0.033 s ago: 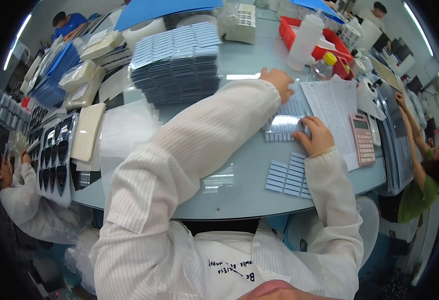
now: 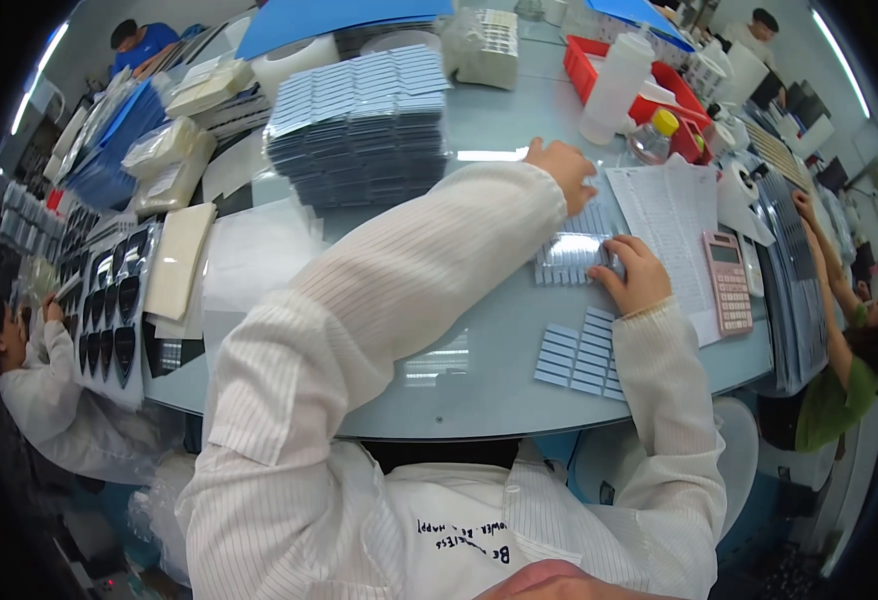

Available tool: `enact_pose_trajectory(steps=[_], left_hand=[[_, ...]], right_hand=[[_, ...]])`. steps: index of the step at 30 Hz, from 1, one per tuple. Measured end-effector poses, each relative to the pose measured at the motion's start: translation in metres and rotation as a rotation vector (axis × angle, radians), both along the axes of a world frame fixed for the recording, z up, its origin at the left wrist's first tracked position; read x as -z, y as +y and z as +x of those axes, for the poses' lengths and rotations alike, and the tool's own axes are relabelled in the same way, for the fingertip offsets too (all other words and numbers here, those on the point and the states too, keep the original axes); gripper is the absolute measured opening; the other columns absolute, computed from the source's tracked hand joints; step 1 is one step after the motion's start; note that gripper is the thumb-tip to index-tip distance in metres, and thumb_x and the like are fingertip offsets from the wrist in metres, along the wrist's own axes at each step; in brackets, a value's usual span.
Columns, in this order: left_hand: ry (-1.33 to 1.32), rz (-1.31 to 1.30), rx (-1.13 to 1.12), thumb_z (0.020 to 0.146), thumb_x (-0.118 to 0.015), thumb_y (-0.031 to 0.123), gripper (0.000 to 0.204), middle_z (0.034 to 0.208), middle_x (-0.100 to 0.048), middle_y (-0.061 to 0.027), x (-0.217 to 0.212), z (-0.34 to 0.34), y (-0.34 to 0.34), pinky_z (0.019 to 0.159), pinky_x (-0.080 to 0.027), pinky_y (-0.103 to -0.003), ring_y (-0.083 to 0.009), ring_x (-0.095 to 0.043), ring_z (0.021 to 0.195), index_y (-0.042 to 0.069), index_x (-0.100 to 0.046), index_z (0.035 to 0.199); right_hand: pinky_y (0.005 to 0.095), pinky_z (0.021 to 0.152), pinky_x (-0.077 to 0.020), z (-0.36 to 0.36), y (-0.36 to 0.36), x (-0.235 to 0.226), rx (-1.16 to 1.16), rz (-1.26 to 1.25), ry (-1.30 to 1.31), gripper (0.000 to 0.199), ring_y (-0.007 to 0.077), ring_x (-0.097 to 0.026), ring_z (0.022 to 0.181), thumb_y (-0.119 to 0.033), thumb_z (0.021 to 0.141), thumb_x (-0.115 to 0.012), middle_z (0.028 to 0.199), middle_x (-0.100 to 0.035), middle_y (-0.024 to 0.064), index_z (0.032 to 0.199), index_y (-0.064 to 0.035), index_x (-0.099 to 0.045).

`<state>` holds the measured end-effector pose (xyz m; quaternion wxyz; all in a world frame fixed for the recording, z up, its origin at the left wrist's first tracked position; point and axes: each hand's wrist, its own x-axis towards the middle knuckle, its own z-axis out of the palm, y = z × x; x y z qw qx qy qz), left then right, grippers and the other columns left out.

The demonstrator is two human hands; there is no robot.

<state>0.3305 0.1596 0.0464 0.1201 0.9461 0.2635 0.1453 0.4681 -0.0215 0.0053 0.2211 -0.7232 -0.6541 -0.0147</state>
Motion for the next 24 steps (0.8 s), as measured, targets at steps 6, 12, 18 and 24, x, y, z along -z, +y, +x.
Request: enact_pose_trajectory(steps=[6,12,18,24], left_hand=[[-0.394,0.339,0.102,0.084,-0.079,0.020,0.037,0.124,-0.066,-0.0136,-0.073,-0.145,-0.015,0.106,-0.046,-0.042,-0.0333,-0.057,0.123,0.009,-0.071,0.118],[-0.206,0.451,-0.236,0.083,-0.080,0.018,0.053,0.134,-0.062,-0.0133,-0.073,-0.297,0.050,0.105,-0.047,-0.041,-0.0343,-0.057,0.126,0.014,-0.064,0.134],[-0.217,0.422,-0.227,0.093,-0.070,0.014,0.030,0.120,-0.071,-0.0069,-0.064,-0.307,0.058,0.105,-0.048,-0.039,-0.0269,-0.064,0.115,0.017,-0.072,0.122],[-0.230,0.552,-0.170,0.091,-0.069,0.003,0.023,0.109,-0.075,-0.0086,-0.068,-0.309,0.058,0.104,-0.049,-0.040,-0.0270,-0.070,0.103,0.011,-0.076,0.111]], right_hand=[[0.0315,0.066,-0.0517,0.005,-0.005,-0.003,-0.021,0.019,0.036,0.048,0.0194,-0.060,0.069,-0.023,0.076,-0.086,0.116,-0.068,0.0146,0.114,0.0010,-0.071],[0.0248,0.054,-0.0432,-0.001,-0.027,-0.043,-0.135,0.226,0.126,0.039,0.0139,-0.057,0.063,-0.017,0.079,-0.084,0.108,-0.072,0.0123,0.112,0.0009,-0.071],[0.0256,0.050,-0.0451,-0.040,-0.061,-0.083,-0.164,0.320,0.077,0.033,0.0169,-0.059,0.059,-0.007,0.077,-0.084,0.097,-0.074,0.0163,0.106,0.0032,-0.072],[0.0256,0.054,-0.0421,-0.069,-0.085,-0.084,-0.168,0.285,0.107,0.030,0.0139,-0.057,0.060,-0.007,0.079,-0.081,0.097,-0.074,0.0117,0.107,0.0017,-0.072]])
